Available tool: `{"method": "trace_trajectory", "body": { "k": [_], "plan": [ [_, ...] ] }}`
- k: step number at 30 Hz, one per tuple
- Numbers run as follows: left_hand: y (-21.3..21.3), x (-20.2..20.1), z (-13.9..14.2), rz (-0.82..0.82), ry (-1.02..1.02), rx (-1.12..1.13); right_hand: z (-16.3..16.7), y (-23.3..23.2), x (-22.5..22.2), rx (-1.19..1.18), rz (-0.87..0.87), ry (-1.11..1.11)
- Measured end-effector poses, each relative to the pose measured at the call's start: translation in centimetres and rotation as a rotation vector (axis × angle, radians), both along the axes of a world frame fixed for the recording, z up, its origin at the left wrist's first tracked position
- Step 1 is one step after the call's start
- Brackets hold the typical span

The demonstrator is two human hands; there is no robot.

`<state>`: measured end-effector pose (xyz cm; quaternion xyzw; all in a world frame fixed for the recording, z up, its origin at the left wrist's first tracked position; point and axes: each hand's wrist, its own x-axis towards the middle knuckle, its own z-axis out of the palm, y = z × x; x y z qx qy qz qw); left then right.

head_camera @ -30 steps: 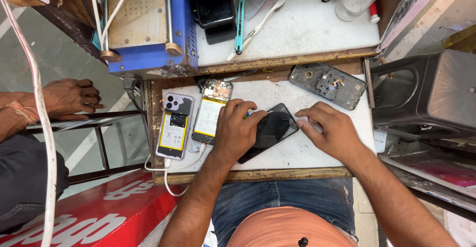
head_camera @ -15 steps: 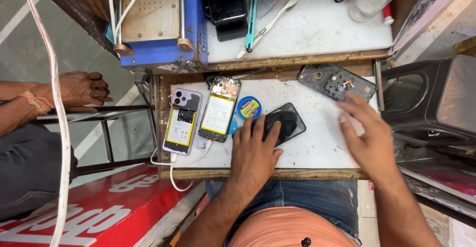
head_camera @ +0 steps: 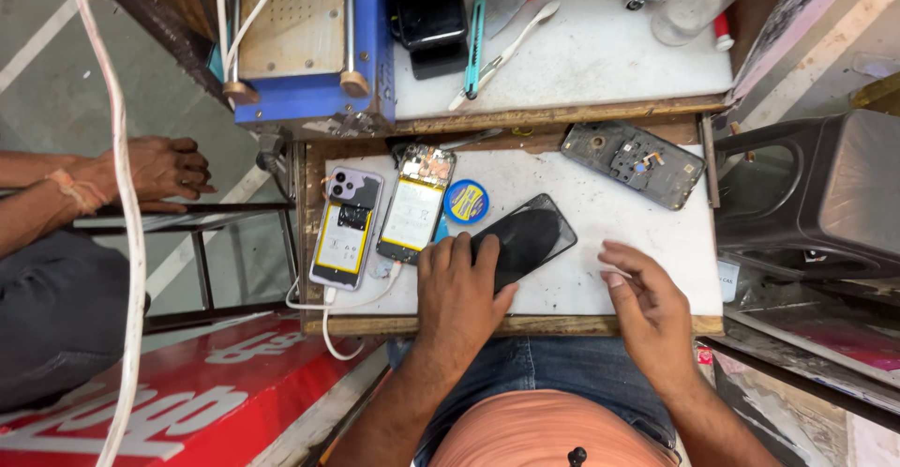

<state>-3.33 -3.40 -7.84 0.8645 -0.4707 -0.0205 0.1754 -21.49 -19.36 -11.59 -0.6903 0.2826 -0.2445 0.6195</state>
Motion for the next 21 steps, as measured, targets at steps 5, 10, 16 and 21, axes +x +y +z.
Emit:
{"method": "trace_trajectory", "body": {
  "k": [5, 10, 16, 21],
  "plan": [
    [-1.0, -2.3, 0.7, 0.054, 0.351, -0.077, 1.3, 1.5, 0.8, 0.642, -0.060, -0.216],
    [-1.1, -6.1, 1.9, -0.126, 0.493, -0.161, 1.3, 1.4, 1.8, 0.922, -0.010, -0.294],
    [1.6, 0.8, 0.2, 0.242, -0.003, -0.140, 1.0, -1.9, 1.1, 0.921, 0.102, -0.372],
    [2.3, 2.8, -2.3, 0.295, -0.077, -0.043, 1.9, -4.1, 1.7, 0.775, 0.190, -0.432]
  ]
}}
